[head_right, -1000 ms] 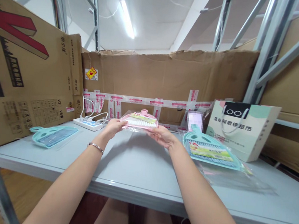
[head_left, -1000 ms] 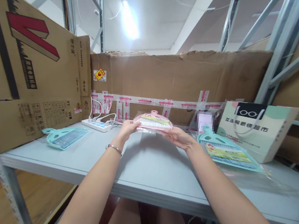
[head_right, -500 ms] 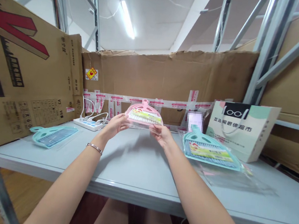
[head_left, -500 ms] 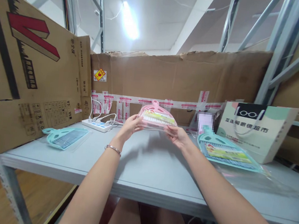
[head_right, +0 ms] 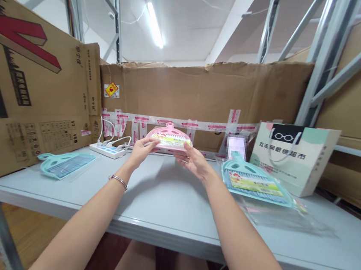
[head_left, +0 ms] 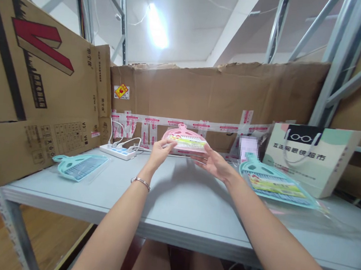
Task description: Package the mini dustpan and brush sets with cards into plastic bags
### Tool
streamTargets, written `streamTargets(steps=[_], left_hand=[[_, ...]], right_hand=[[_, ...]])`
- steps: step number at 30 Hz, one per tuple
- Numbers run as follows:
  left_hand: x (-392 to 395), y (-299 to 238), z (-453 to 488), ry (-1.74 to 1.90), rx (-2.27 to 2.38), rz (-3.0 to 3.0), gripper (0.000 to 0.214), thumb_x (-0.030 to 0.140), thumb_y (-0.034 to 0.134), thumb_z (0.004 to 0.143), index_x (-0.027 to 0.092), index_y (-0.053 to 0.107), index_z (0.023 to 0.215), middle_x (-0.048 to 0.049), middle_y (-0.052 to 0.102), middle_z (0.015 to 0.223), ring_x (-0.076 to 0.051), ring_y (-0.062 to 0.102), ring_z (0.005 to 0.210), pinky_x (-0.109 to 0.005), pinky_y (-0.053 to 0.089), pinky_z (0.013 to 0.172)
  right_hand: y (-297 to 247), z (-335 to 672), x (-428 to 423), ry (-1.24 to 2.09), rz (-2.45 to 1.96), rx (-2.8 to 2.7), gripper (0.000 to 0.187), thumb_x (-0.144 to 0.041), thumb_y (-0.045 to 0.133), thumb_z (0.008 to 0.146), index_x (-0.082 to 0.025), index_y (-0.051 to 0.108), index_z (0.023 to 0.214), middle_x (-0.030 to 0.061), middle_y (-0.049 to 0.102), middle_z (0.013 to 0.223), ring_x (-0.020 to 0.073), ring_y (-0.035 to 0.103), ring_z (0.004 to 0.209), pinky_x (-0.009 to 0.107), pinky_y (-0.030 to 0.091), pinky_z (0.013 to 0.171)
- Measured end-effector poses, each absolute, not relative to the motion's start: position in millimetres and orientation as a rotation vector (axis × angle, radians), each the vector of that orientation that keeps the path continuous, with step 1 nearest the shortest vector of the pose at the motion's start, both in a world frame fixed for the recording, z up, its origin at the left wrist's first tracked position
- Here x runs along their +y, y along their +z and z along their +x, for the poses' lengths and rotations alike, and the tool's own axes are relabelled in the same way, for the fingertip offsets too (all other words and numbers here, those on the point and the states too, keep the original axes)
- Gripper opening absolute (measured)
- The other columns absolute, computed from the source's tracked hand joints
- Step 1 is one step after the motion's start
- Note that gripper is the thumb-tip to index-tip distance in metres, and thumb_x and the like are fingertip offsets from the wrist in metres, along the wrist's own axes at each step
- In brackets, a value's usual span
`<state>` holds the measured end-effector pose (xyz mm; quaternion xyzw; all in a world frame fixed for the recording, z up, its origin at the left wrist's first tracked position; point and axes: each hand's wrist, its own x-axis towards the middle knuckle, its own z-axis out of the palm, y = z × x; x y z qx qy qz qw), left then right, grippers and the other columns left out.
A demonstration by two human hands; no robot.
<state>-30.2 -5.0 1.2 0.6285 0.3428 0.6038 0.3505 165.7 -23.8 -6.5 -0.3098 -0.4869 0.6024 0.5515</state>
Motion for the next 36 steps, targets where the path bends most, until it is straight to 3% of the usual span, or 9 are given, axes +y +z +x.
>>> streamTargets(steps=[2, 4, 8, 11, 13, 15, 19, 23, 36], left_hand=[[0.1, -0.2, -31.1, 1.616, 0.890, 1.627, 0.027, 0.038, 0.066, 0.068, 0.013, 0.068, 0.078, -0.0055, 0.067, 0.090, -0.018, 0.061, 0.086, -0.026, 0.051, 0.072], [2.4, -1.8, -31.4, 1.632, 0.919, 1.668, 0.024, 0.036, 0.064, 0.070, 0.014, 0.069, 0.079, -0.0054, 0.068, 0.090, -0.019, 0.061, 0.088, -0.026, 0.051, 0.072], [-2.6, -4.7, -27.4, 1.564, 0.939, 1.797, 0.024, 0.030, 0.063, 0.072, 0.015, 0.070, 0.088, -0.0059, 0.068, 0.093, -0.019, 0.060, 0.090, -0.025, 0.051, 0.073], [-8.4, -4.9, -24.3, 1.484, 0.874, 1.785, 0.056, 0.025, 0.065, 0.070, 0.023, 0.052, 0.124, -0.0040, 0.065, 0.107, -0.016, 0.061, 0.086, -0.025, 0.052, 0.071], [-9.9, -3.6, -24.5, 1.468, 0.879, 1.714, 0.075, 0.022, 0.068, 0.068, 0.027, 0.036, 0.135, -0.0049, 0.064, 0.109, -0.014, 0.063, 0.078, -0.027, 0.053, 0.070], [-9.8, -1.4, -26.5, 1.428, 0.942, 1.651, 0.070, 0.020, 0.069, 0.068, 0.023, 0.040, 0.132, -0.0073, 0.064, 0.105, -0.014, 0.064, 0.069, -0.029, 0.053, 0.067], [-9.0, 1.1, -32.7, 1.199, 1.080, 1.653, 0.030, 0.025, 0.071, 0.068, 0.011, 0.062, 0.093, -0.0093, 0.068, 0.082, -0.017, 0.066, 0.062, -0.026, 0.051, 0.059], [-9.5, -1.2, -37.3, 1.016, 1.134, 1.697, 0.026, 0.033, 0.071, 0.067, 0.010, 0.063, 0.077, -0.0091, 0.067, 0.063, -0.018, 0.066, 0.059, -0.025, 0.049, 0.056], [-8.6, -1.8, -43.9, 0.909, 1.139, 1.815, 0.034, 0.042, 0.065, 0.071, 0.010, 0.064, 0.082, -0.0104, 0.069, 0.067, -0.018, 0.066, 0.062, -0.025, 0.046, 0.060]], right_hand=[[-6.8, 164.5, -26.6, 1.424, -0.628, -1.300, 0.038, -0.031, 0.072, 0.068, -0.021, 0.058, 0.103, 0.0089, 0.065, 0.110, 0.0208, 0.061, 0.097, 0.031, 0.053, 0.076], [-9.2, 161.2, -24.8, 1.320, -0.621, -1.326, 0.046, -0.022, 0.079, 0.058, -0.022, 0.058, 0.100, 0.0068, 0.064, 0.111, 0.0199, 0.059, 0.100, 0.028, 0.052, 0.076], [-17.5, 157.0, -9.1, 1.127, -0.787, -0.917, 0.023, -0.013, 0.071, 0.065, -0.020, 0.052, 0.076, -0.0004, 0.065, 0.082, 0.0106, 0.061, 0.075, 0.021, 0.052, 0.068], [-21.5, 161.8, 2.1, 1.123, -0.844, -0.710, 0.023, -0.008, 0.063, 0.069, -0.020, 0.043, 0.069, -0.0039, 0.059, 0.067, 0.0084, 0.057, 0.061, 0.021, 0.051, 0.059], [-22.0, 166.6, 5.4, 1.118, -0.850, -0.732, 0.026, -0.007, 0.062, 0.066, -0.021, 0.041, 0.070, -0.0054, 0.058, 0.065, 0.0085, 0.057, 0.058, 0.021, 0.049, 0.055], [-21.4, 170.3, 6.1, 1.105, -0.854, -0.803, 0.030, -0.009, 0.065, 0.063, -0.022, 0.039, 0.071, -0.0067, 0.057, 0.067, 0.0086, 0.057, 0.058, 0.021, 0.048, 0.053], [-20.2, 173.1, 5.9, 1.077, -0.931, -0.907, 0.032, -0.012, 0.066, 0.061, -0.023, 0.039, 0.075, -0.0072, 0.056, 0.069, 0.0084, 0.055, 0.058, 0.019, 0.046, 0.052], [-20.4, 173.4, 6.6, 1.016, -1.018, -0.946, 0.028, -0.010, 0.062, 0.062, -0.023, 0.041, 0.075, -0.0068, 0.053, 0.067, 0.0083, 0.052, 0.056, 0.017, 0.043, 0.048], [-25.7, 174.2, 11.7, 1.054, -0.968, -0.929, 0.029, -0.008, 0.062, 0.062, -0.022, 0.041, 0.076, -0.0066, 0.053, 0.066, 0.0079, 0.051, 0.056, 0.017, 0.044, 0.049]])
